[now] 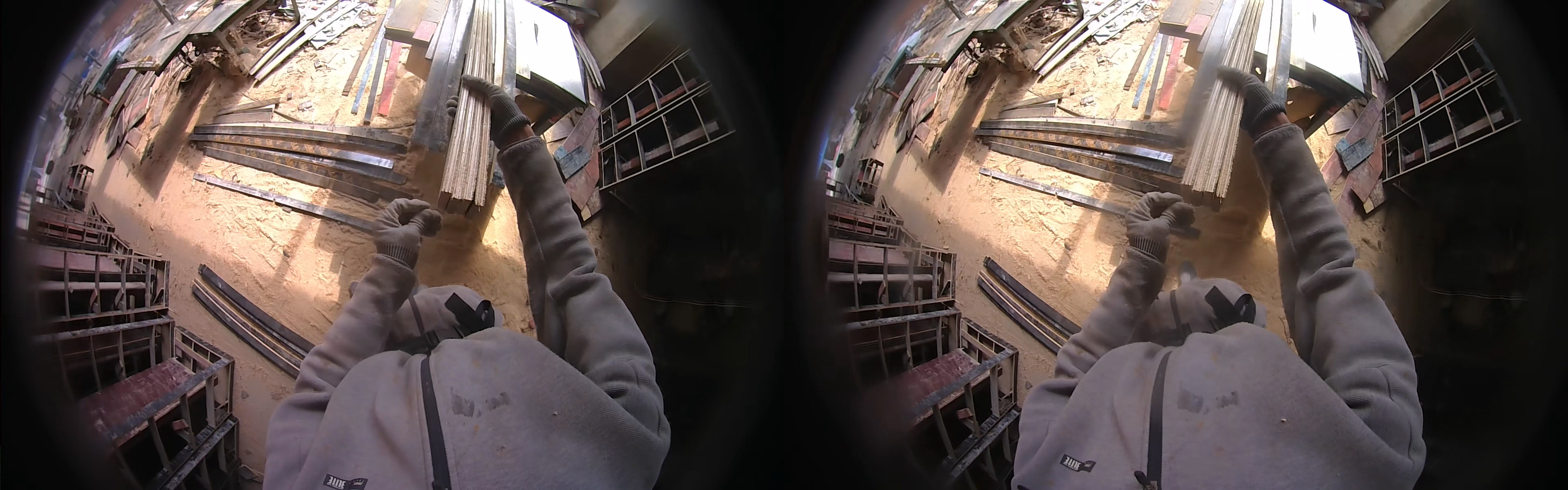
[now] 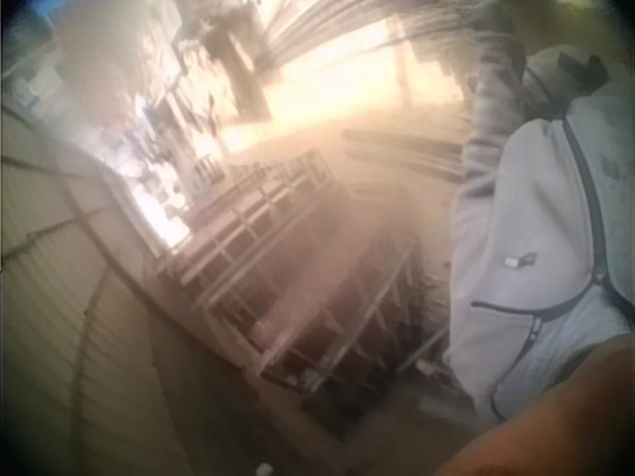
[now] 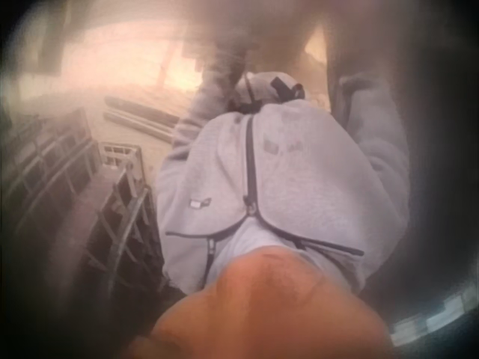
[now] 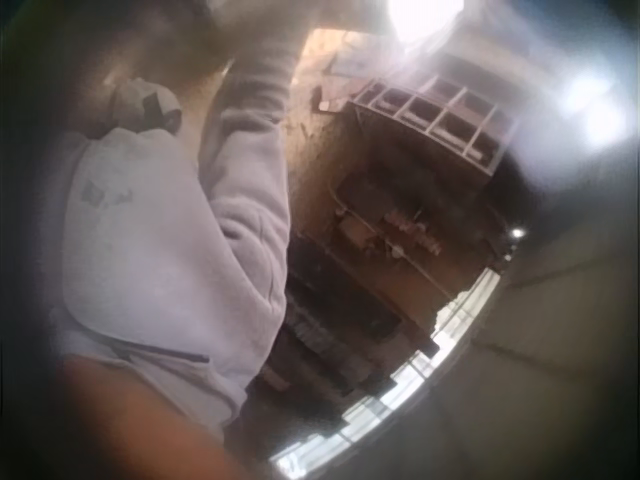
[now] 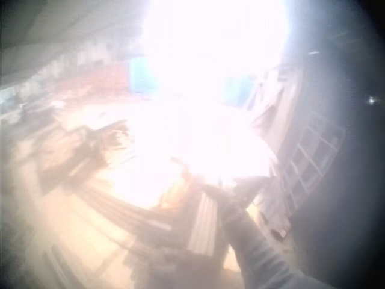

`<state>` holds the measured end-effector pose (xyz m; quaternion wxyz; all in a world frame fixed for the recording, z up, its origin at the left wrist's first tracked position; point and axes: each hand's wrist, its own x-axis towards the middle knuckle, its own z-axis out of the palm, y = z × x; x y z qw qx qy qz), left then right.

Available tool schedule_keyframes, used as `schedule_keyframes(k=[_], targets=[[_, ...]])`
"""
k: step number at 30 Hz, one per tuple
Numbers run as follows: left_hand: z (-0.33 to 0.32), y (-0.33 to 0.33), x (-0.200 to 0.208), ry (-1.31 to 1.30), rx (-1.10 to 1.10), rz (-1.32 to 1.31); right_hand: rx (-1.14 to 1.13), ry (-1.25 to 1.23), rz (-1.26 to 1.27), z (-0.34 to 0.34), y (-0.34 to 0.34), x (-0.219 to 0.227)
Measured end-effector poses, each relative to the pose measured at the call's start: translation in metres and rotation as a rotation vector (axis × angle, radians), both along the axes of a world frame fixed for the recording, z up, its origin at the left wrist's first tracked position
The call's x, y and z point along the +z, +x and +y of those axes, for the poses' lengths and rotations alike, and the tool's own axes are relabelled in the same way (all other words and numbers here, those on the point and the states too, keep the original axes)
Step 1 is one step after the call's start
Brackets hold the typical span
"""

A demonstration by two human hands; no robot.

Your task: The person uses a table saw to cut long wooden planks into shorter pieces. They feed each plank through the saw, collect the cut pieces, and stack them on the table. The person also moves a stack of cut pieces to a nearby pile.

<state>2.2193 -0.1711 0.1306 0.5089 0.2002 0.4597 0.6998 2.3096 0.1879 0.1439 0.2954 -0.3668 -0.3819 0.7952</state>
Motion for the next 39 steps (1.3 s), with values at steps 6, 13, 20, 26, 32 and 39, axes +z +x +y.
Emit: schedule_keyframes(k=[6, 13, 20, 26, 32, 39], targets=[[-0.01, 0.001, 0.051, 0.118, 0.249, 0.741, 0.131, 0.173, 0.1, 0.005, -0.015, -0.02], [0.041, -0.038, 0.1, 0.676, 0.088, 1.236, 0.054, 0.253, 0.077, 0.006, -0.016, -0.009], [0.029, -0.043, 0.116, 0.253, 0.052, 0.691, 0.062, 0.169, 0.024, -0.019, -0.021, 0.009], [0.038, -0.023, 0.108, 0.452, -0.031, 1.263, -0.032, 0.183, -0.01, -0.02, -0.032, 0.0], [0.03, -0.084, 0.092, 0.087, 0.237, 0.281, -0.007, 0.102, -0.187, -0.011, -0.038, 0.001], [0.025, -0.049, 0.052, -0.189, -0.264, -0.198, 0.024, 0.083, -0.003, -0.019, -0.043, -0.006]])
